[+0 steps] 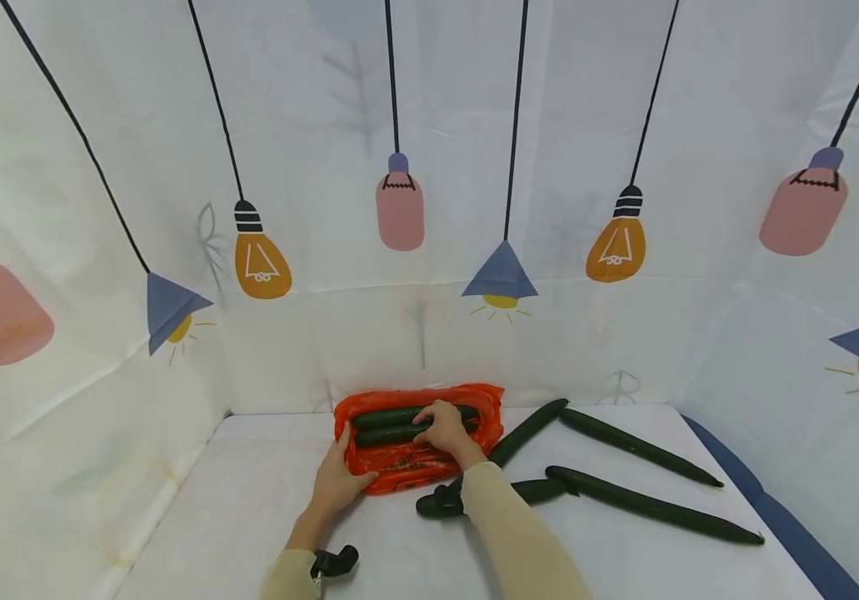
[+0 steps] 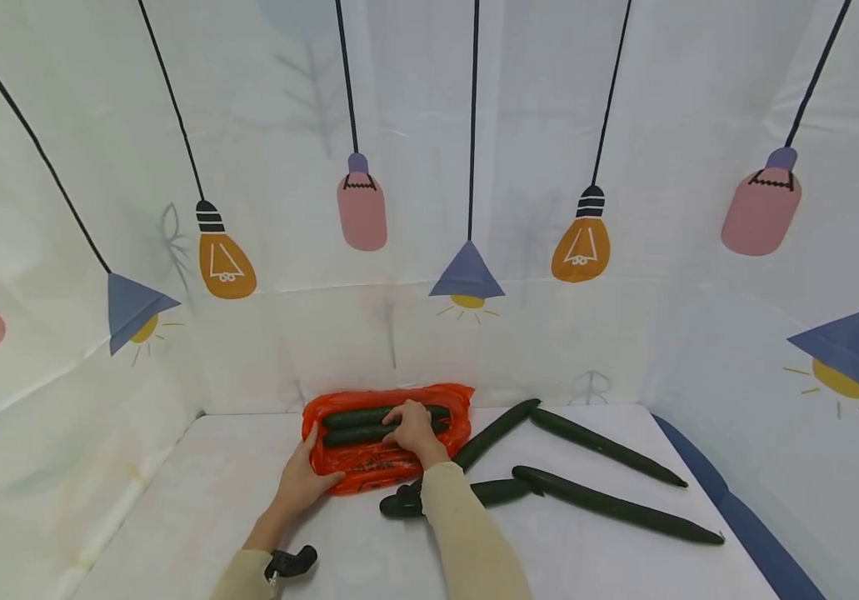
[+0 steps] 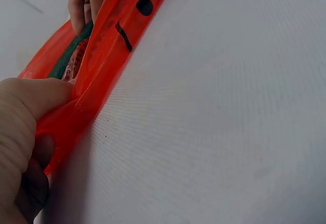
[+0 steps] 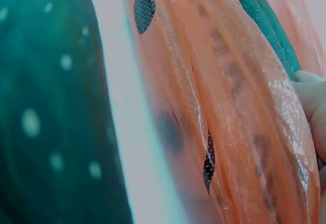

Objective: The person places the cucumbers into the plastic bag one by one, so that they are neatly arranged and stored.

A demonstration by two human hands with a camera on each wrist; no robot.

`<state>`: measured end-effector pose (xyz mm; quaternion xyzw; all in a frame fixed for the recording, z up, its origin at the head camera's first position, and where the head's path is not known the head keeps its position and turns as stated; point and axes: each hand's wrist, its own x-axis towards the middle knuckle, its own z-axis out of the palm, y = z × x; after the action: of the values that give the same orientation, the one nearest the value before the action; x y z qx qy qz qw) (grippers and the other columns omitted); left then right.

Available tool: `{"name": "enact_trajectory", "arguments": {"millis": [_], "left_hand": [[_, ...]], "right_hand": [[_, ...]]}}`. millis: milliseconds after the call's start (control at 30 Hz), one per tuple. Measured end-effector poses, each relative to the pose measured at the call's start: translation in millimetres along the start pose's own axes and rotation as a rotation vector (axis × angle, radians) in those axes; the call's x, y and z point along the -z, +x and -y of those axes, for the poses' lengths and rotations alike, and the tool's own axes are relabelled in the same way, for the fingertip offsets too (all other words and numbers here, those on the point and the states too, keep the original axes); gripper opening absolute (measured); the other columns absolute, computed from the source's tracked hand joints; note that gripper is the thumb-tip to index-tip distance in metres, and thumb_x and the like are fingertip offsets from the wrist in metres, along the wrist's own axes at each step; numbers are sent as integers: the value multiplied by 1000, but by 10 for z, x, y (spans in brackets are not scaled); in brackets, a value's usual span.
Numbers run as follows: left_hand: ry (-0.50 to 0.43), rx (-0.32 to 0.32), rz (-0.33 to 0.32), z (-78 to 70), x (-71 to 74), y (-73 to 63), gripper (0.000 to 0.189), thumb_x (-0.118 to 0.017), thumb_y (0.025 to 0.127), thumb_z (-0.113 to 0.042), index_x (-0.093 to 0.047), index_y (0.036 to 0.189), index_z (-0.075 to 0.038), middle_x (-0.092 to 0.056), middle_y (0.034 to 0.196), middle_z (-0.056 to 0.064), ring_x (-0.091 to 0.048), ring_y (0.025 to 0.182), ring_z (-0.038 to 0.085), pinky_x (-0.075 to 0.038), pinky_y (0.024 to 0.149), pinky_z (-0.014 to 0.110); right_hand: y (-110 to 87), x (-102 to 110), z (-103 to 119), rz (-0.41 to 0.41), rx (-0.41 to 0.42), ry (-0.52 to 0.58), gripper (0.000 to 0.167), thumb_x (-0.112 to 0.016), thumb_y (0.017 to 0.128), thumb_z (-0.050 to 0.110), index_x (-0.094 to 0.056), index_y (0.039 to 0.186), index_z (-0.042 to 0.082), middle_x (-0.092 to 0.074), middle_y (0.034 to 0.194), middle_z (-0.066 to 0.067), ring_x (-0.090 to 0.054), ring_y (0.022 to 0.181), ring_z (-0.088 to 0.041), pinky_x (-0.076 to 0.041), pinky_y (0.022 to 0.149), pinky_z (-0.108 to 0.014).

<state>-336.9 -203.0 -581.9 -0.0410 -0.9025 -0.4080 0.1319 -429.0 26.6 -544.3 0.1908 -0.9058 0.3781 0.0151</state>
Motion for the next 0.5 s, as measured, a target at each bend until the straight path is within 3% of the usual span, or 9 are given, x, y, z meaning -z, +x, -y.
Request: {"name": "enact_trajectory", "arguments": {"millis": [333,500], "left_hand": [[-18,-29,-1,6,20,4,107,-87,70,-17,-22,153,0,-41,143,27,-44,127,43,-38,100,58],[-19,-11,11,43,-3,-13,108,-87,70,-18,-22,154,-5,-42,142,26,-44,127,42,-39,99,58]], "right_hand": [[-45,34,-54,29,77,37,21,-81,78,11,-74,98,14,-59,98,0,-55,99,-23,-49,88,-41],[-85,51,-69,7,104,44,21,-79,80,8,-74,100,13,-62,101,-2,-57,100,-24,-50,88,-41]]}}
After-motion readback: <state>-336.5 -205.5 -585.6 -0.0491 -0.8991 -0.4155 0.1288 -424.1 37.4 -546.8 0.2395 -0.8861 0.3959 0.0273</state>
